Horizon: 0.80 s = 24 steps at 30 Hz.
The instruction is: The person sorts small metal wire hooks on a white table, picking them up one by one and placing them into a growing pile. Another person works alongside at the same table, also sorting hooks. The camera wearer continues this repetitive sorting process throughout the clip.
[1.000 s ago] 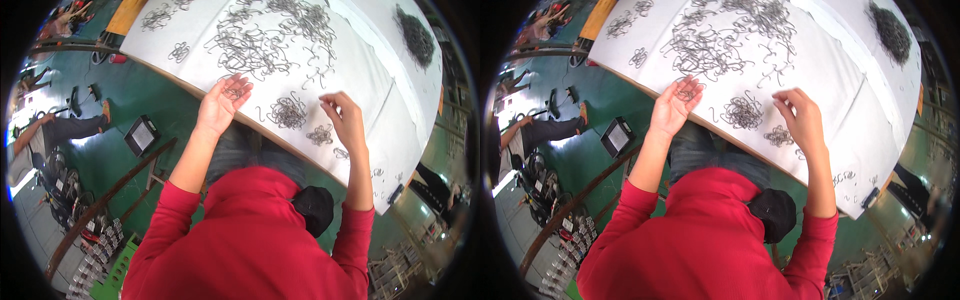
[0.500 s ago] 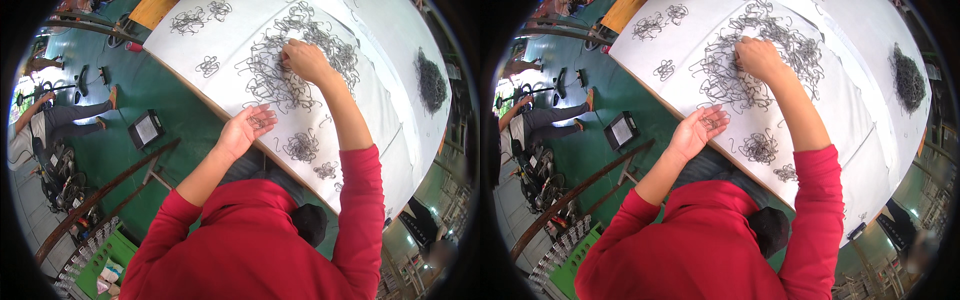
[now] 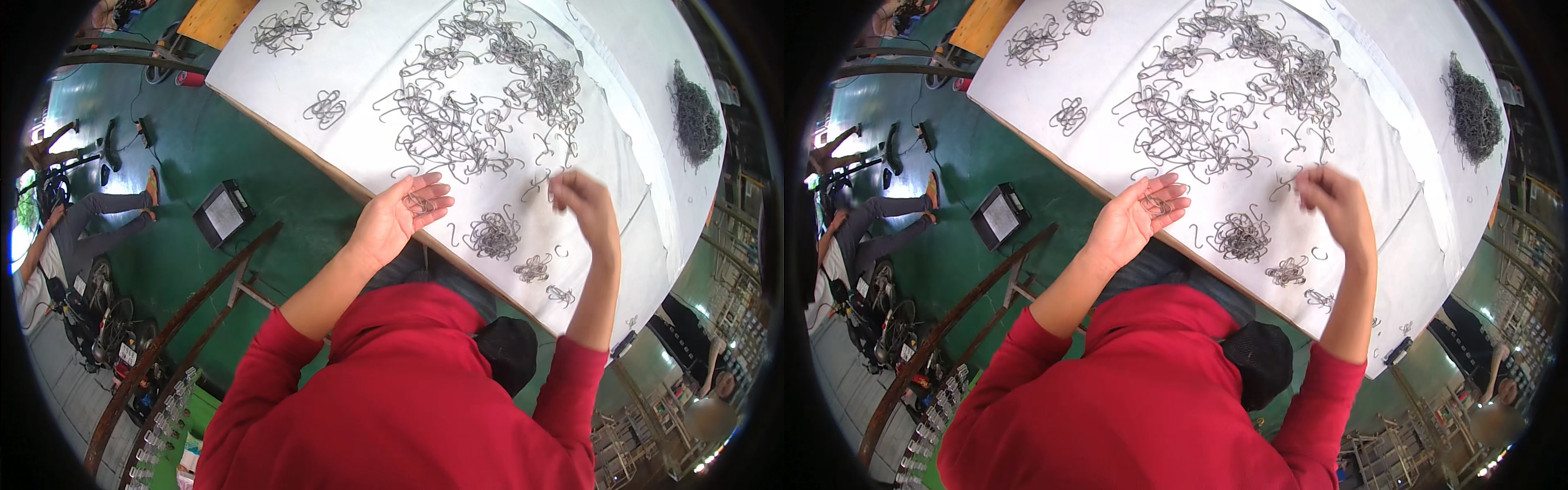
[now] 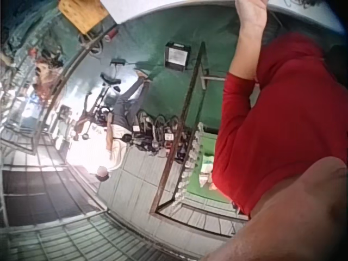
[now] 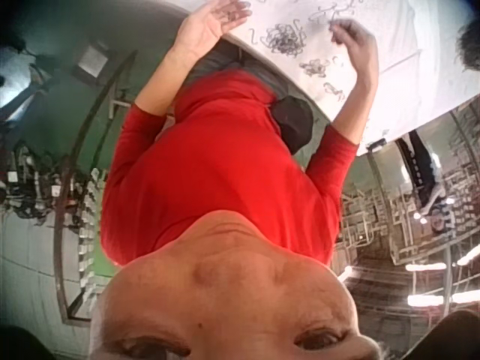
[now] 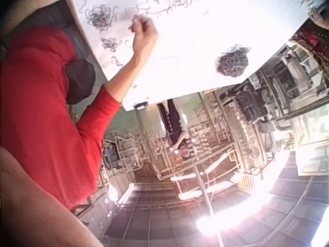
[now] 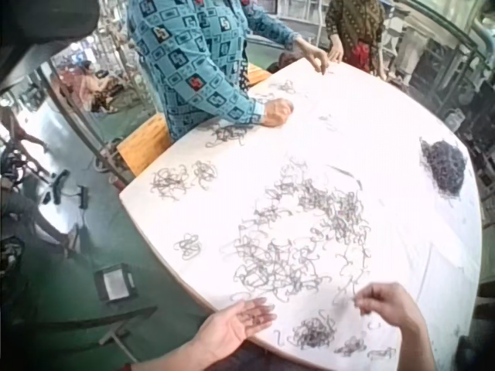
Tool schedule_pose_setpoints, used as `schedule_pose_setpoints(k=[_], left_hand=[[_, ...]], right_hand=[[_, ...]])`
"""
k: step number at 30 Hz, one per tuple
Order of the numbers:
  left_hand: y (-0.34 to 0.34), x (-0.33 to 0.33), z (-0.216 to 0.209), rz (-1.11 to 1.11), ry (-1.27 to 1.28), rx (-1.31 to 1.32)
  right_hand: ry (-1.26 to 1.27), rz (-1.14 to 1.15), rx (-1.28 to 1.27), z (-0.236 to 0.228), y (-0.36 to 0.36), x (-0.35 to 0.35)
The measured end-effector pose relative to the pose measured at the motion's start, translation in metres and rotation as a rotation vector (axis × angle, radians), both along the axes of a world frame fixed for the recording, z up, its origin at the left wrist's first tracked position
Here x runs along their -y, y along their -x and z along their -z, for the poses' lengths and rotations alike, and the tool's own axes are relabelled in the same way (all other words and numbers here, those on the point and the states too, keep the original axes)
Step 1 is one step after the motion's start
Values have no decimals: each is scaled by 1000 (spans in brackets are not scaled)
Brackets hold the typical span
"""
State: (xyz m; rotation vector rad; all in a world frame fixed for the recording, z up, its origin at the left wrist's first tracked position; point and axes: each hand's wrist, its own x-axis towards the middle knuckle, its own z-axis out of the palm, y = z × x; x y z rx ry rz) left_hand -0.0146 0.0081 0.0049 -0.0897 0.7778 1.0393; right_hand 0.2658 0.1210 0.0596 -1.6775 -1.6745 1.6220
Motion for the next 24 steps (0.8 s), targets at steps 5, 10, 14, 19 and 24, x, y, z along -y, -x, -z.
schedule_pose_setpoints(k=[5, 10, 14, 19, 24], left_hand=[[1, -1, 2, 13, -24, 19], [0, 2, 4, -17, -35, 13], [-1, 3, 7, -54, -42, 28], [-3, 3, 6, -83, -33, 61], [0, 3, 7, -85, -28, 97]], right_hand=[[80, -119, 263, -5, -33, 68], [-261, -201, 323, -23, 34, 38], [-509, -329, 161, -9, 123, -10], [-696, -540, 264, 29, 201, -53], [-915, -849, 416, 42, 226, -73]])
